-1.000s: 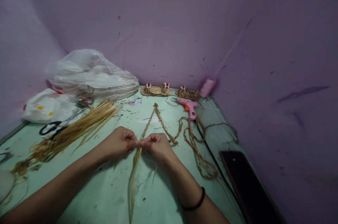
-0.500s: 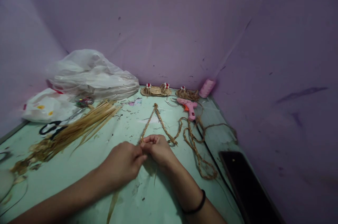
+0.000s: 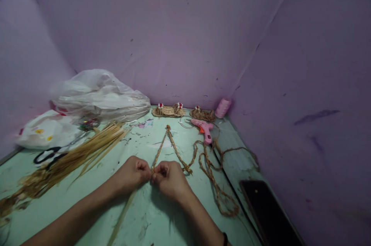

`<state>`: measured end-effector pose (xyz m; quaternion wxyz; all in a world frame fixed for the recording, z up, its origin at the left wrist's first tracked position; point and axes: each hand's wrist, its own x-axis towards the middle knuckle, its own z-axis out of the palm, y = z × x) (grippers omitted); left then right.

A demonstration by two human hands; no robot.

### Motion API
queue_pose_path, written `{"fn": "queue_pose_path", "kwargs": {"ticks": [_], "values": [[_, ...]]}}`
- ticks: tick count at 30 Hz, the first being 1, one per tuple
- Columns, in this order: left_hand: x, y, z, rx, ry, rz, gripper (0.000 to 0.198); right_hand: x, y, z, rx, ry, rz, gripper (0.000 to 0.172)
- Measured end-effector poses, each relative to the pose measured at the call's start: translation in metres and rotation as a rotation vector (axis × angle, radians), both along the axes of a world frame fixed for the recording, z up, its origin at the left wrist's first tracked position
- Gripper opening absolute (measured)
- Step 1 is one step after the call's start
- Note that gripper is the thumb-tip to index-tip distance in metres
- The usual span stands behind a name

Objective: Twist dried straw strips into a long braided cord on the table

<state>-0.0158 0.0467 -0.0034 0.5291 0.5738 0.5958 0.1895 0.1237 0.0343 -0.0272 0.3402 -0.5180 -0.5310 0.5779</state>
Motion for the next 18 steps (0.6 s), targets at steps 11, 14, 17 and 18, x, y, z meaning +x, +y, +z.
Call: {"fn": "queue_pose_path", "kwargs": {"ticks": [11,14,17,18], "values": [[-0.005,0.003,-0.021,0.001,-0.170,-0.045,0.014,0.013,0.003,0.007,-0.068,-0.109,0.044,0.012],[-0.002,0.002,-0.016,-0.006,-0.104,-0.018,0.010,0.019,0.000,0.016,-0.030,-0.350,-0.007,0.016],[0.003,-0.001,-0.009,-0.027,-0.109,0.030,0.010,0.011,-0.011,0.026,0.014,-0.501,0.024,0.016],[0.005,-0.002,-0.007,-0.049,-0.147,0.058,0.010,0.005,-0.017,0.028,0.062,-0.539,0.055,0.015]]}}
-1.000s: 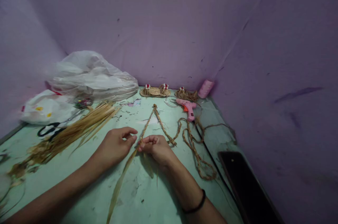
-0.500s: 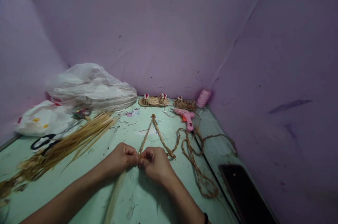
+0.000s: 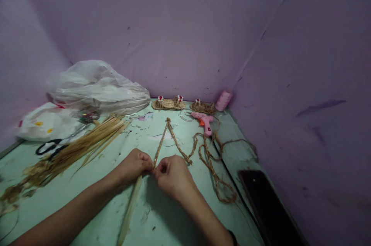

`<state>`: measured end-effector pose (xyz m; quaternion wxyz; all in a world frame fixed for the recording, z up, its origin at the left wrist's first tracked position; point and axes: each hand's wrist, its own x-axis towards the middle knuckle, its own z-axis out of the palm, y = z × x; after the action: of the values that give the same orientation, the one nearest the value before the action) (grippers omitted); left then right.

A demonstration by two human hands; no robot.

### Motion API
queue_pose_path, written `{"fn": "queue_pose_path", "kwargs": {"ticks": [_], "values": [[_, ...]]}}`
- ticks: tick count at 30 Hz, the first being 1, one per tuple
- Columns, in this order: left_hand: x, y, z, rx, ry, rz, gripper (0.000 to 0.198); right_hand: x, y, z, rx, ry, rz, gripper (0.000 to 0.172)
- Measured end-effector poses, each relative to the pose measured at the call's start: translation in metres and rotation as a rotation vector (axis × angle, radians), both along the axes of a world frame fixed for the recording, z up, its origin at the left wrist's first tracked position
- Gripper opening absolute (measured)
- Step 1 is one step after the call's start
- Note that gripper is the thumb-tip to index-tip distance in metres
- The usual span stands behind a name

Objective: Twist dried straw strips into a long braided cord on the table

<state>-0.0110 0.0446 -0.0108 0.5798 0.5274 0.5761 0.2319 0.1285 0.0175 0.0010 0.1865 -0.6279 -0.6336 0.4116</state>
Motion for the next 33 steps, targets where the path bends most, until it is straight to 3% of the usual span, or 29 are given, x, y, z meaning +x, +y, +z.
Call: {"fn": "queue_pose_path", "kwargs": {"ticks": [5,9,11,13,15,19,21,23,26,29,33], "values": [[-0.001,-0.003,0.003,-0.114,-0.150,0.040,0.009,-0.028,-0.023,0.002,0.280,-0.185,0.142,0.019],[-0.005,-0.001,0.002,-0.113,-0.202,-0.003,0.005,-0.018,-0.018,0.007,0.259,-0.185,0.181,0.020],[-0.006,-0.001,0.005,-0.144,-0.224,0.009,0.007,-0.004,-0.009,0.014,0.233,-0.203,0.104,0.028],[-0.006,-0.002,0.010,-0.178,-0.221,0.012,0.012,0.009,-0.001,0.020,0.263,-0.207,-0.072,0.037],[-0.006,-0.002,0.013,-0.190,-0.204,0.002,0.014,0.014,0.005,0.019,0.268,-0.169,-0.153,0.038],[-0.006,-0.001,0.008,-0.162,-0.194,-0.017,0.010,0.011,0.005,0.006,0.044,-0.007,0.073,0.029],[-0.006,-0.002,0.002,-0.111,-0.182,-0.032,0.009,0.012,0.000,0.002,0.008,-0.027,0.130,0.026],[-0.006,-0.004,-0.003,-0.043,-0.135,-0.063,0.007,0.018,-0.002,0.005,0.098,-0.148,0.090,0.020],[-0.007,-0.006,-0.006,0.050,-0.033,-0.118,0.008,0.020,0.007,0.020,0.262,-0.113,-0.085,0.023],[-0.008,-0.006,-0.007,0.175,0.033,-0.155,0.013,-0.007,0.029,0.038,0.251,0.060,-0.104,0.027],[-0.006,-0.005,-0.009,0.248,0.119,-0.197,0.013,-0.070,0.067,0.043,-0.002,0.147,-0.028,0.018]]}}
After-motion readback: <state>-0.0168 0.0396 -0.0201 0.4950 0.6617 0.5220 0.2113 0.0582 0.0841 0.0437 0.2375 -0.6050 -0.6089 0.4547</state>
